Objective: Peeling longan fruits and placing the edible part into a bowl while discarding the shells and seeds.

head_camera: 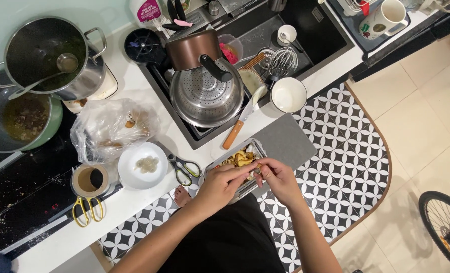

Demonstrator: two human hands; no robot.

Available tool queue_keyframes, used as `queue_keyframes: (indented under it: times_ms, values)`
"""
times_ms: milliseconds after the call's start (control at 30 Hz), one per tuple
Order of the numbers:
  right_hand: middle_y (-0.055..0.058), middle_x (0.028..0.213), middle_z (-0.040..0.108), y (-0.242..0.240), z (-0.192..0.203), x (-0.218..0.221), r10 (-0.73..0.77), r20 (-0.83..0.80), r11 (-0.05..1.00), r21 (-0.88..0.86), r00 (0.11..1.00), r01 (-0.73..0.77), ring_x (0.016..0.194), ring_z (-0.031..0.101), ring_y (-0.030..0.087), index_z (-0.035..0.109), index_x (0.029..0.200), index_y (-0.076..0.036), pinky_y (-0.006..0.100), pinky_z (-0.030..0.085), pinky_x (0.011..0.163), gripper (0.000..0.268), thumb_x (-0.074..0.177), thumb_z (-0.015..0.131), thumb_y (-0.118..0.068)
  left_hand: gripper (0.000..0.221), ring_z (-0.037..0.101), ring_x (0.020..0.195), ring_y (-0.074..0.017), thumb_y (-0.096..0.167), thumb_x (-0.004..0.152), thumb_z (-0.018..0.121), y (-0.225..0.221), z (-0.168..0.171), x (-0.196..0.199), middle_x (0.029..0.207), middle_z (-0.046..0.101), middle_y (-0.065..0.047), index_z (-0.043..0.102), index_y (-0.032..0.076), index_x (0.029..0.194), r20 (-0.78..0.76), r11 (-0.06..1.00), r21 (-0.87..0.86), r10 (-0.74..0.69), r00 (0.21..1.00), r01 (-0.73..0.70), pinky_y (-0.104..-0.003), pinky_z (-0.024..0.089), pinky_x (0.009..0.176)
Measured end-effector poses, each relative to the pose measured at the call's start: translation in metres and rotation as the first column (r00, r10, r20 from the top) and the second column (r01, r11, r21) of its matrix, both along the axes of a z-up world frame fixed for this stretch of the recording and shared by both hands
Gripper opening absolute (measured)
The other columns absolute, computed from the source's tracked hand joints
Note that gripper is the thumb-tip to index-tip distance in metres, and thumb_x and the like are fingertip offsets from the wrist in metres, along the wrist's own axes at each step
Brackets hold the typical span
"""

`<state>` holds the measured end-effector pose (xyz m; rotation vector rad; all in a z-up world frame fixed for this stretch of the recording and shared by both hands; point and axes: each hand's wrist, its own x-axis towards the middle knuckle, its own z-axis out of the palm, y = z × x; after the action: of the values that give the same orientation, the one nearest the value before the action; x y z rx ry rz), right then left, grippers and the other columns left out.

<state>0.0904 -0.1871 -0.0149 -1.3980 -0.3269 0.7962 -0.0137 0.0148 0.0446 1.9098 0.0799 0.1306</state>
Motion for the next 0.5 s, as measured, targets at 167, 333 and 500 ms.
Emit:
queue_keyframes:
  times_ms: [167, 333, 500]
  values:
    - [0.003, 0.073, 0.058, 0.001, 0.029, 0.013, 0.187, 0.102, 0.977, -0.127, 0.977, -0.174, 0.063, 0.053, 0.012, 0.066, 0.111, 0.0, 0.027, 0.047, 0.059, 0.029, 0.106, 0.052, -0.025, 0.035, 0.064, 0.075, -0.0253, 0.013, 0.098, 0.066, -0.002, -0.007, -0.005, 0.08, 0.063, -0.009, 0.071, 0.019, 0.132, 0.001, 0.998, 0.058, -0.012, 1.0, 0.012, -0.037, 0.053, 0.071]
    - [0.002, 0.065, 0.051, 0.002, 0.038, 0.02, 0.359, 0.232, 0.895, -0.361, 0.904, -0.263, 0.058, 0.048, 0.012, 0.063, 0.102, -0.003, 0.029, 0.043, 0.054, 0.03, 0.107, 0.047, -0.028, 0.041, 0.062, 0.067, -0.0236, 0.014, 0.098, 0.065, -0.001, -0.012, -0.008, 0.078, 0.057, -0.007, 0.068, 0.023, 0.138, -0.03, 0.977, 0.205, -0.057, 0.998, 0.061, -0.037, 0.052, 0.062]
    - [0.0, 0.067, 0.05, 0.005, 0.024, 0.012, 0.314, 0.284, 0.911, -0.36, 0.906, -0.203, 0.061, 0.047, 0.011, 0.061, 0.096, -0.003, 0.029, 0.043, 0.057, 0.039, 0.112, 0.043, -0.034, 0.063, 0.061, 0.063, -0.0229, 0.006, 0.09, 0.065, 0.002, -0.018, -0.011, 0.084, 0.055, -0.007, 0.056, 0.027, 0.149, 0.013, 0.872, 0.477, -0.134, 0.991, 0.112, -0.038, 0.056, 0.059]
